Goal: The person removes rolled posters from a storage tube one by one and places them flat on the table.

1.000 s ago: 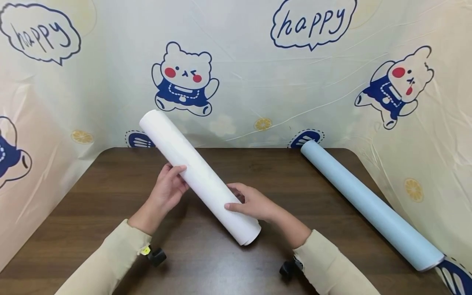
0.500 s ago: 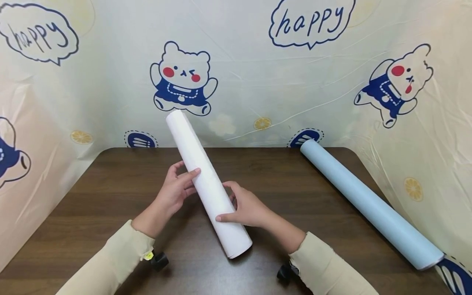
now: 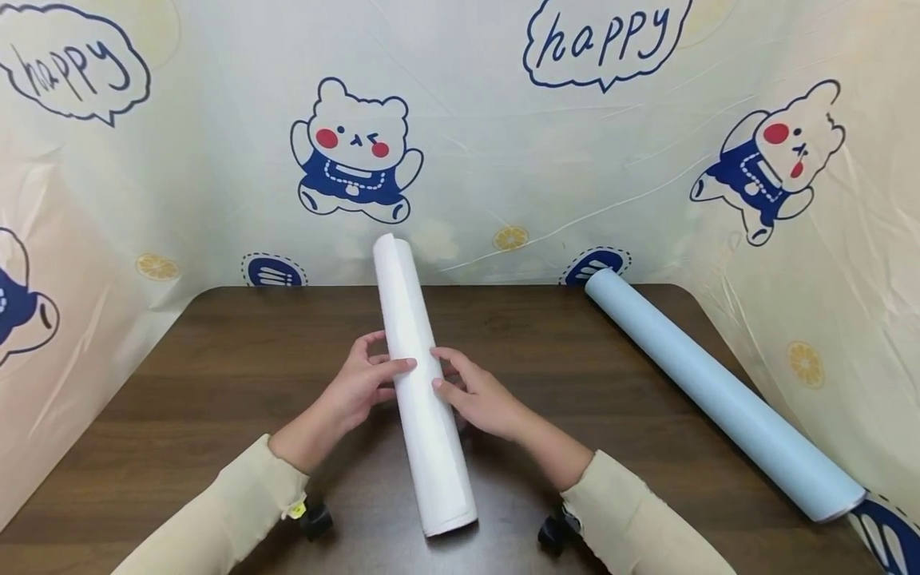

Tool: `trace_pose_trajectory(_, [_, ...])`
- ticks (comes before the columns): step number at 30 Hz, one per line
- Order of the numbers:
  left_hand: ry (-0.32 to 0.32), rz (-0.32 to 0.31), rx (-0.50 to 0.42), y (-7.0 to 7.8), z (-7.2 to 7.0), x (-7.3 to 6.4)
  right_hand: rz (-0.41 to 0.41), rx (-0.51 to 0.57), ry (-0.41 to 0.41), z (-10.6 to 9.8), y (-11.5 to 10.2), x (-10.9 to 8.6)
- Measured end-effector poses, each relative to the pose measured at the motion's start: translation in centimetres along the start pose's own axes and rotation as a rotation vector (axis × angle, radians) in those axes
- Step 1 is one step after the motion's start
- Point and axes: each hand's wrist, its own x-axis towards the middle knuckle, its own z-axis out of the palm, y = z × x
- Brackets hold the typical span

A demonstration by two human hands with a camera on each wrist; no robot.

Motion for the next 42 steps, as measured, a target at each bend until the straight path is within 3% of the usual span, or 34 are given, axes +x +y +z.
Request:
trace_pose_trajectory(4, [-0.049, 0.003, 0.021, -0.7, 0.8, 0.0, 0.047, 0.093, 0.038, -0.5, 0.5, 0.3])
trace_pose_trajectory(10, [-0.057, 0.034, 0.143, -1.6, 1.7, 0.2, 0.095, 0.118, 0.062, -0.6, 1.5, 0.4])
trace_pose_trajectory(16, [-0.072, 0.048, 0.335, -1.8, 2.0, 0.5, 0.053, -0.016, 0.094, -0.9, 2.3, 0.2])
trace_pose_trajectory(22, [-0.070, 0.053, 0.430, -2.2, 2.5, 0.6, 0.003, -0.217, 0.144, -1.0, 2.8, 0.1])
trace_pose_trajectory(26, [-0.086, 0.042, 0.422, -1.8, 2.5, 0.5, -0.010, -0.303, 0.157, -1.1, 2.5, -0.2])
trace_pose_trajectory(32, [-0.132, 0.023, 0.273, -0.8, 0.7, 0.1, -0.004, -0.384, 0.089, -2.5, 1.7, -1.0])
trace_pose_trajectory(36, [-0.152, 0.050, 0.244, -0.5, -0.5, -0.1, -0.165, -0.606, 0.012, -2.6, 0.6, -1.5])
trace_pose_trajectory(39, [-0.155, 0.068, 0.268, -0.4, -0.9, -0.2, -0.330, -0.779, -0.061, -2.2, -0.4, -1.3])
trace_pose_trajectory(42, [-0.164, 0.092, 0.299, -0.5, -0.9, 0.0, -0.424, -0.938, -0.121, -1.8, -1.2, -0.8])
